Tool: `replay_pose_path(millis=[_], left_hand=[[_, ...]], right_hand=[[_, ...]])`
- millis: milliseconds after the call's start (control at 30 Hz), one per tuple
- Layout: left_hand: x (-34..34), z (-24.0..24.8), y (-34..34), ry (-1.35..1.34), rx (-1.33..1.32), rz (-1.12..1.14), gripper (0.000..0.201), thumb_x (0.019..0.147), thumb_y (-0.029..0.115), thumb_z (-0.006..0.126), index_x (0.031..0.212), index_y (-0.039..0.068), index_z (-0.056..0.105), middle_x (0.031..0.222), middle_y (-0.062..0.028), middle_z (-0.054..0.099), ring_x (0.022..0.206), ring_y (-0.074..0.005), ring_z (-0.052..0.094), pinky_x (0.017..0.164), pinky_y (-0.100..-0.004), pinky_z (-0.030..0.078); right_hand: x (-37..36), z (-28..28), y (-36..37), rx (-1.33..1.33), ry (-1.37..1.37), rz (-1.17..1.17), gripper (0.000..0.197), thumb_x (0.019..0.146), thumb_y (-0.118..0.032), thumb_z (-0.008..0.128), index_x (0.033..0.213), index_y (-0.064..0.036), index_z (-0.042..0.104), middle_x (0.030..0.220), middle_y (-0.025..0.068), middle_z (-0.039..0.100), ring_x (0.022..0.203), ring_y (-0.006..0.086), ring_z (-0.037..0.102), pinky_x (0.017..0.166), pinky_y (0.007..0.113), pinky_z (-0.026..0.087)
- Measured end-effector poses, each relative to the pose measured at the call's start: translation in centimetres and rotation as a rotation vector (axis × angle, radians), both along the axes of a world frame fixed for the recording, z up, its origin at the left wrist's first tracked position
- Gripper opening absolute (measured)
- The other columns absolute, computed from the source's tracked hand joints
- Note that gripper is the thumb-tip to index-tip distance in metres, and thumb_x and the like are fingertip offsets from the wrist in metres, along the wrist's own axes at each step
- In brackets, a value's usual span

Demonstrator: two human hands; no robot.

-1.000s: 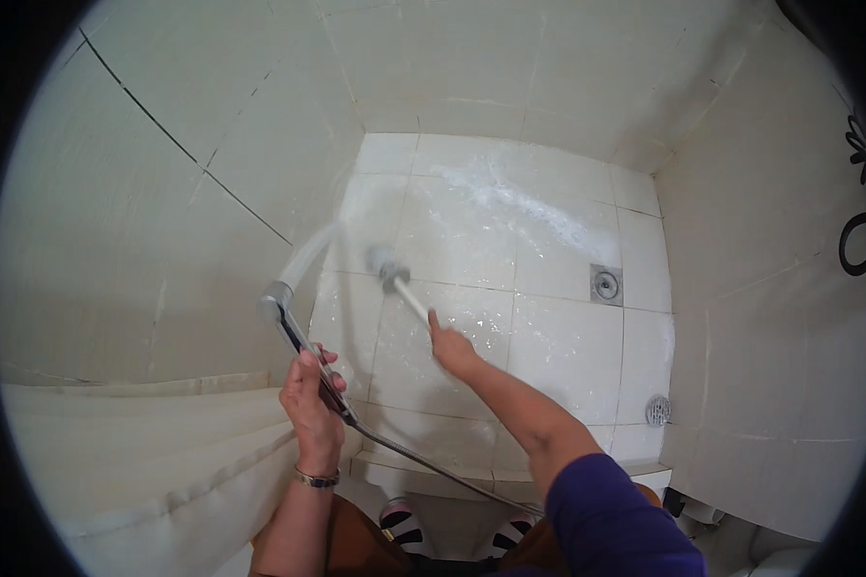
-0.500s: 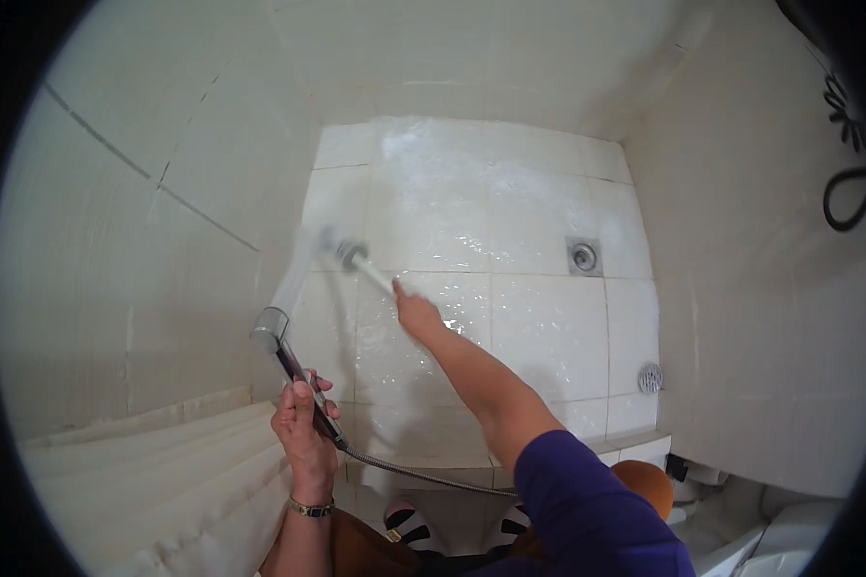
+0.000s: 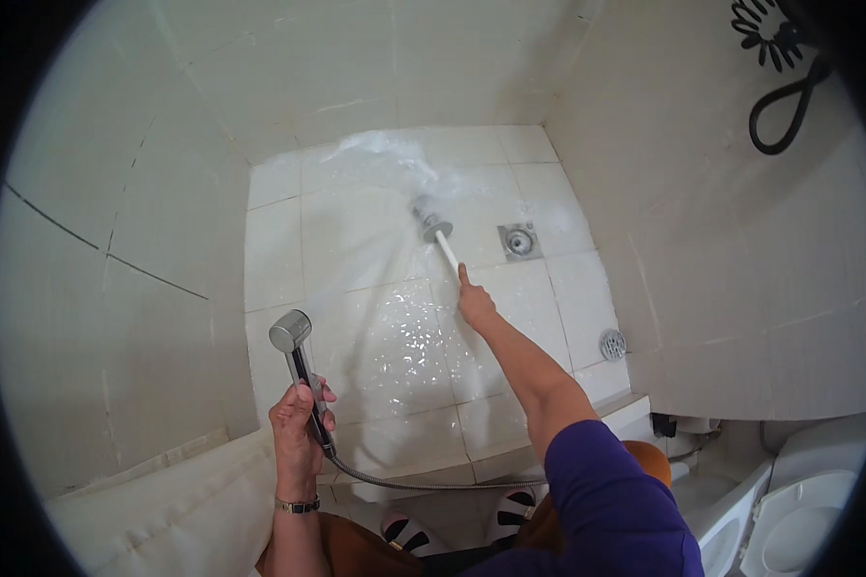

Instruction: The person cleans a bathroom by wiping down the toilet surfaces with a cloth, spraying liquid from a bottle onto the floor, and scrubbing the floor tiles with a brush while rinsing with a hand-held shower head.

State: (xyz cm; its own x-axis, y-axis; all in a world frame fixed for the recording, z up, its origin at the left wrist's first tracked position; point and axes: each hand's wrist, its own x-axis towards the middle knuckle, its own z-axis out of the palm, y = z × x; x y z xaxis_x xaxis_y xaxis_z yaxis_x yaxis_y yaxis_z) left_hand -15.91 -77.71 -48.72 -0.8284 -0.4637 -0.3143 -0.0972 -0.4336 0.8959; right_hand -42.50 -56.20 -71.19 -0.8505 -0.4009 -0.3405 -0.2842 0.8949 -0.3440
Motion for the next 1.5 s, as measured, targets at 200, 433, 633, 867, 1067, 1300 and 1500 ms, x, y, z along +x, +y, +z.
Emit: replay_pose_path(millis=[200, 433, 633, 867, 1067, 1300, 1500], left_hand=[[1.8, 0.3, -2.4, -0.066, -0.033, -0.015, 0.038, 0.090, 0.037, 0.053, 0.099, 0.000, 0.055, 0.078, -0.0047, 0.056, 0.056, -0.0077, 0.050, 0.047, -0.0198, 0.042], [0.1, 0.8, -1.6, 0.114, -0.159, 0.523, 0.032, 0.091, 0.034, 0.053, 0.100, 0.003, 0.056, 0.089, -0.0042, 0.056, 0.064, -0.0084, 0.050, 0.057, -0.0201, 0.042], [0.3, 0.7, -1.4, 0.227, -0.161, 0.636, 0.038, 0.091, 0.035, 0.051, 0.108, 0.001, 0.051, 0.096, -0.0062, 0.053, 0.070, -0.0098, 0.050, 0.060, -0.0211, 0.042], [-0.2, 1.9, -1.5, 0.429, -0.106, 0.351, 0.043, 0.090, 0.039, 0.052, 0.107, 0.000, 0.050, 0.098, -0.0082, 0.051, 0.070, -0.0117, 0.050, 0.060, -0.0227, 0.043], [-1.8, 1.8, 0.6, 0.497, 0.053, -0.006, 0.047, 0.088, 0.041, 0.054, 0.104, -0.002, 0.050, 0.095, -0.0093, 0.051, 0.063, -0.0128, 0.049, 0.057, -0.0224, 0.041], [-0.7, 2.5, -0.9, 0.372, 0.076, -0.110, 0.045, 0.089, 0.040, 0.053, 0.101, -0.003, 0.052, 0.094, -0.0096, 0.051, 0.064, -0.0119, 0.049, 0.052, -0.0222, 0.041], [-1.6, 0.1, 2.1, 0.102, 0.030, 0.052, 0.038, 0.090, 0.037, 0.053, 0.099, 0.000, 0.056, 0.085, -0.0063, 0.055, 0.062, -0.0089, 0.049, 0.049, -0.0210, 0.040]], right_hand=[[15.6, 1.2, -1.4, -0.020, -0.332, 0.538, 0.080, 0.081, -0.001, 0.038, 0.143, -0.0280, -0.005, 0.080, 0.0252, 0.060, 0.067, 0.0372, 0.061, 0.061, 0.050, 0.048], [11.8, 2.6, -9.0, -0.079, -0.052, 0.771, 0.073, 0.082, -0.003, 0.039, 0.143, -0.0294, 0.010, 0.082, 0.0211, 0.060, 0.069, 0.0335, 0.062, 0.062, 0.046, 0.050], [12.1, 3.5, -13.6, -0.096, -0.203, 0.338, 0.071, 0.082, -0.003, 0.039, 0.144, -0.0199, 0.008, 0.083, 0.0211, 0.060, 0.073, 0.0338, 0.063, 0.064, 0.045, 0.051], [18.1, 1.8, -9.8, -0.064, -0.159, 0.807, 0.079, 0.080, -0.005, 0.042, 0.143, -0.0335, 0.005, 0.075, 0.0160, 0.060, 0.068, 0.0314, 0.062, 0.062, 0.042, 0.051], [14.9, 2.1, -7.9, -0.178, -0.114, 0.252, 0.074, 0.081, -0.005, 0.041, 0.144, -0.0204, 0.005, 0.072, 0.0179, 0.059, 0.067, 0.0351, 0.061, 0.062, 0.044, 0.051], [20.7, 5.2, -7.2, -0.065, -0.298, 0.860, 0.069, 0.081, -0.005, 0.039, 0.143, -0.0248, 0.016, 0.076, 0.0165, 0.060, 0.070, 0.0330, 0.062, 0.061, 0.043, 0.050], [20.7, 0.3, -9.8, -0.306, -0.182, 0.287, 0.069, 0.079, -0.007, 0.044, 0.141, -0.0252, 0.021, 0.078, 0.0156, 0.061, 0.071, 0.0319, 0.061, 0.062, 0.041, 0.050]])
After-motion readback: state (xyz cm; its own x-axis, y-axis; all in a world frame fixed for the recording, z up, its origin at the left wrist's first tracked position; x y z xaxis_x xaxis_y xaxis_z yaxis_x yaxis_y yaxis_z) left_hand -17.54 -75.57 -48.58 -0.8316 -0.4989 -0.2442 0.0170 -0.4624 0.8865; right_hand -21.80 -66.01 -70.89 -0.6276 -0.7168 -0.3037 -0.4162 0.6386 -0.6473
